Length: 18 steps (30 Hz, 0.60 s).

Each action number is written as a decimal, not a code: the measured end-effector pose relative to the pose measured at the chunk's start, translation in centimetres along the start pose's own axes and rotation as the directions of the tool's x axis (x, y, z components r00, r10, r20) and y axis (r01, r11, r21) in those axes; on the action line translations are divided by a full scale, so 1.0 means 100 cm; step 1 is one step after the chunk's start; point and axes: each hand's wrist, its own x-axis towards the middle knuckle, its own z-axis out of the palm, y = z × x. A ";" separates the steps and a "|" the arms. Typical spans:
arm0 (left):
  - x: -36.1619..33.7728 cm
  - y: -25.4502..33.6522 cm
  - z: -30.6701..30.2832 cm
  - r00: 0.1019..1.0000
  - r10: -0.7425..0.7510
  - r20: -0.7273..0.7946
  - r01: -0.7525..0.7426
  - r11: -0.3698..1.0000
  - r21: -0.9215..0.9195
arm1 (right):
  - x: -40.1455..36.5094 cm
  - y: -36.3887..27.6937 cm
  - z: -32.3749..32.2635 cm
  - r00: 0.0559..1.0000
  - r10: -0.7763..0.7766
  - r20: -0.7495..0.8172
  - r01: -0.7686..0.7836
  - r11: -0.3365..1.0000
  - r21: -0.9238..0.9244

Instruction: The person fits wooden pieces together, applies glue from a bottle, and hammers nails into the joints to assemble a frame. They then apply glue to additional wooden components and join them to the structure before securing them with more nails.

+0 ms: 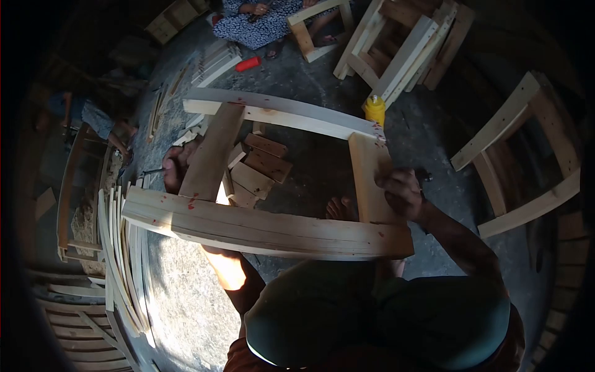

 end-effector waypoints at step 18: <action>-0.098 -0.024 -0.104 0.876 0.302 -0.375 -0.117 0.889 0.442 | 0.003 0.000 0.003 0.998 -0.013 0.060 0.012 1.000 0.027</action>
